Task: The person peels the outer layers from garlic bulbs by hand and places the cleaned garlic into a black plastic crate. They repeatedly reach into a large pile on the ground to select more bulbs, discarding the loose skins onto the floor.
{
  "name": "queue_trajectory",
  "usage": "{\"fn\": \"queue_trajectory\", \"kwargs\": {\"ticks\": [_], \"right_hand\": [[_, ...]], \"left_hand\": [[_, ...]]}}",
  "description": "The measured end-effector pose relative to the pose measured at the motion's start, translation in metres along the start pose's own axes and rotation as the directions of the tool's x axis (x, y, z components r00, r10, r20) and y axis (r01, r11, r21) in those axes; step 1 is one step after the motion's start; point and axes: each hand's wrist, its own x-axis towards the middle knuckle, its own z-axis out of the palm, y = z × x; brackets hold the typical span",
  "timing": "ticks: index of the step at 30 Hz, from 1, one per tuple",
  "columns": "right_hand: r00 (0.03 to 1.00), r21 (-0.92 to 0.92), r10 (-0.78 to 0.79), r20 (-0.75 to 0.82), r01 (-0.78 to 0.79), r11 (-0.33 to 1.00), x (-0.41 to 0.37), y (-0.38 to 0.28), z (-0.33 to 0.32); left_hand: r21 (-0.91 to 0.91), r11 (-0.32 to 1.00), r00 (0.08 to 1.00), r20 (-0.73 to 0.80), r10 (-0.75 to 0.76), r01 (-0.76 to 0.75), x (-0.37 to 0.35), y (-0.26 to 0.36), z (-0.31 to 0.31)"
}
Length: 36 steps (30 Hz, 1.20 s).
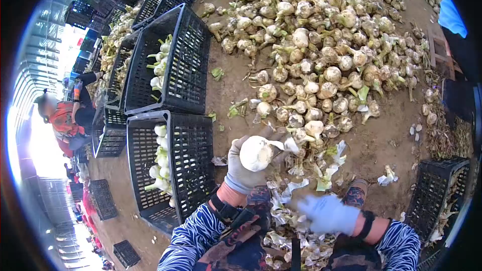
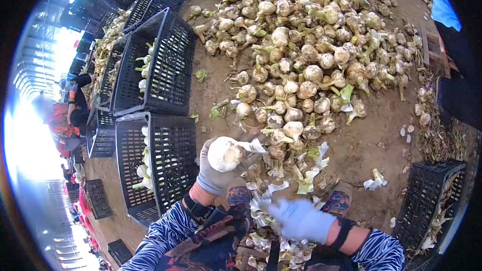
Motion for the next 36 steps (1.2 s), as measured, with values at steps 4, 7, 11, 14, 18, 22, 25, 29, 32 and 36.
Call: {"fn": "queue_trajectory", "kwargs": {"ticks": [4, 7, 11, 14, 18, 22, 25, 29, 32, 36], "right_hand": [[0.787, -0.133, -0.139, -0.601, 0.073, 0.988, 0.043, -0.026, -0.078], [0.794, -0.047, -0.081, -0.603, 0.066, 0.997, 0.074, 0.004, -0.066], [0.955, 0.044, -0.163, -0.246, 0.179, 0.983, 0.045, -0.017, -0.050], [0.853, 0.221, -0.425, 0.302, 0.371, 0.902, 0.001, -0.018, 0.002], [1.000, -0.249, 0.025, 0.003, -0.023, 0.968, 0.014, -0.017, -0.033], [0.861, -0.076, 0.029, -0.508, -0.078, 0.994, 0.060, -0.026, -0.063], [0.840, -0.115, -0.051, -0.541, -0.014, 0.993, 0.070, -0.025, -0.058], [0.809, -0.011, -0.559, -0.183, 0.567, 0.824, 0.050, -0.067, -0.029], [0.886, 0.123, -0.404, -0.227, 0.437, 0.891, 0.037, -0.069, -0.044], [0.740, -0.053, -0.106, -0.664, 0.095, 0.994, 0.062, -0.033, -0.073]], "left_hand": [[0.112, 0.986, 0.990, 0.058, -0.132, 0.125, -0.003, 0.000, -0.011], [0.471, 0.881, 0.997, -0.074, -0.010, 0.044, -0.006, -0.007, -0.007], [-0.030, 0.982, 0.960, 0.215, -0.177, 0.187, -0.002, -0.008, -0.002], [0.138, 0.990, 0.975, 0.212, -0.061, 0.031, -0.001, -0.001, -0.008], [0.093, 0.996, 0.969, 0.244, -0.029, 0.007, -0.001, 0.001, -0.009], [0.238, 0.969, 0.929, 0.369, -0.027, -0.066, -0.003, -0.013, -0.005], [0.266, 0.963, 0.937, 0.345, -0.055, -0.041, -0.003, -0.013, -0.006], [-0.173, 0.984, 0.996, 0.068, 0.060, -0.047, 0.004, -0.017, 0.004], [-0.215, 0.976, 0.995, 0.085, 0.044, -0.025, 0.006, -0.013, 0.006], [-0.085, 0.995, 0.993, 0.110, -0.032, 0.042, -0.007, -0.009, 0.008]]}}
